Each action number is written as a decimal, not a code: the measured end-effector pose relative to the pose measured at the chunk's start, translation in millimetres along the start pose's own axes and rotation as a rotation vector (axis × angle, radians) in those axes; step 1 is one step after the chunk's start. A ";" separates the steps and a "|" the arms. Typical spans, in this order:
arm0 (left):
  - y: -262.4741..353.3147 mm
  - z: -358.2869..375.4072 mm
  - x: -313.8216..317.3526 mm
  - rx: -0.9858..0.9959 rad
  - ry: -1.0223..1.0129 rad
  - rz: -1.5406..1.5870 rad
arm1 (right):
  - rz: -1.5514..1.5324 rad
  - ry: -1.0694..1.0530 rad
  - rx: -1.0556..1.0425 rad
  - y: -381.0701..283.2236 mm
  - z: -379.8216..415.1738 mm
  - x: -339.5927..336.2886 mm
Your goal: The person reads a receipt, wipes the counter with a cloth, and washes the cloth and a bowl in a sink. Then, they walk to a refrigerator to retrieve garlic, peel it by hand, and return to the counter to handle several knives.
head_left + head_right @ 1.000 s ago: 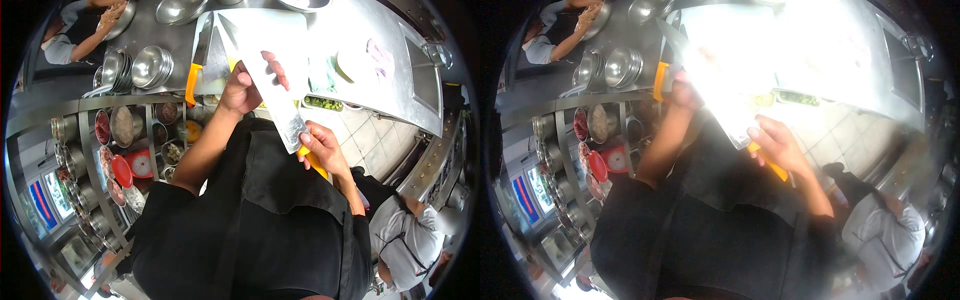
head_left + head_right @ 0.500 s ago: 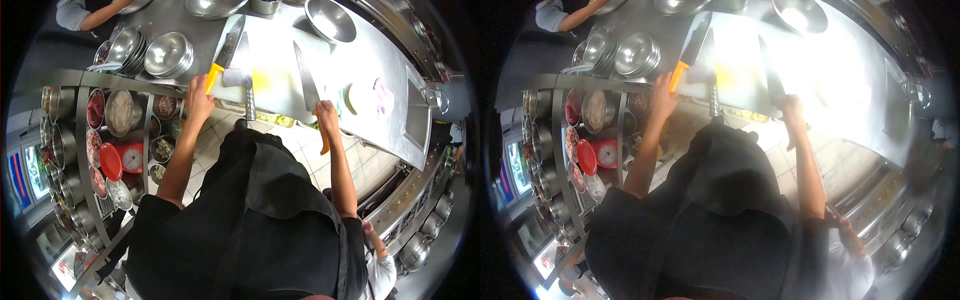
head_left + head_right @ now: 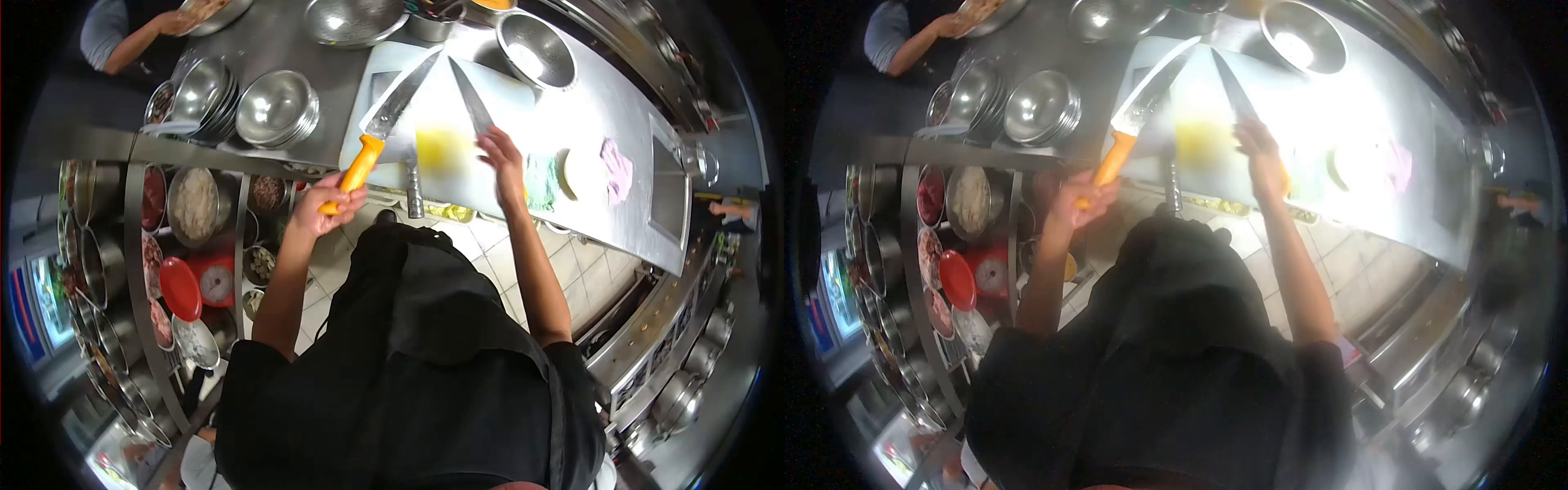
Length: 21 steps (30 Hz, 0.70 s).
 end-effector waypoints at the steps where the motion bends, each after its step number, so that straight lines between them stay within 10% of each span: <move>1: -4.8 2.0 17.1 -0.044 -0.128 0.082 | -0.257 -0.115 0.083 7.8 3.4 14.0; 7: -35.6 -8.8 80.8 -0.241 -0.491 0.076 | -0.575 -0.183 -0.024 -92.7 14.3 38.9; 13: -41.0 -31.2 101.8 -0.119 -0.265 -0.528 | -0.498 0.113 -0.043 -103.4 19.6 -15.1; 21: -47.2 -32.5 128.3 -0.145 -0.291 -0.580 | -0.474 0.101 -0.067 -99.5 31.0 -43.2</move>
Point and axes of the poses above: each hand's wrist, its own z-axis away from the middle knuckle, its own x-axis out of the palm, y = z × x, the point moved 7 cm from there along -z, towards the middle knuckle, and after that the axes turned 7 degrees about -z, right-handed, at the moved point
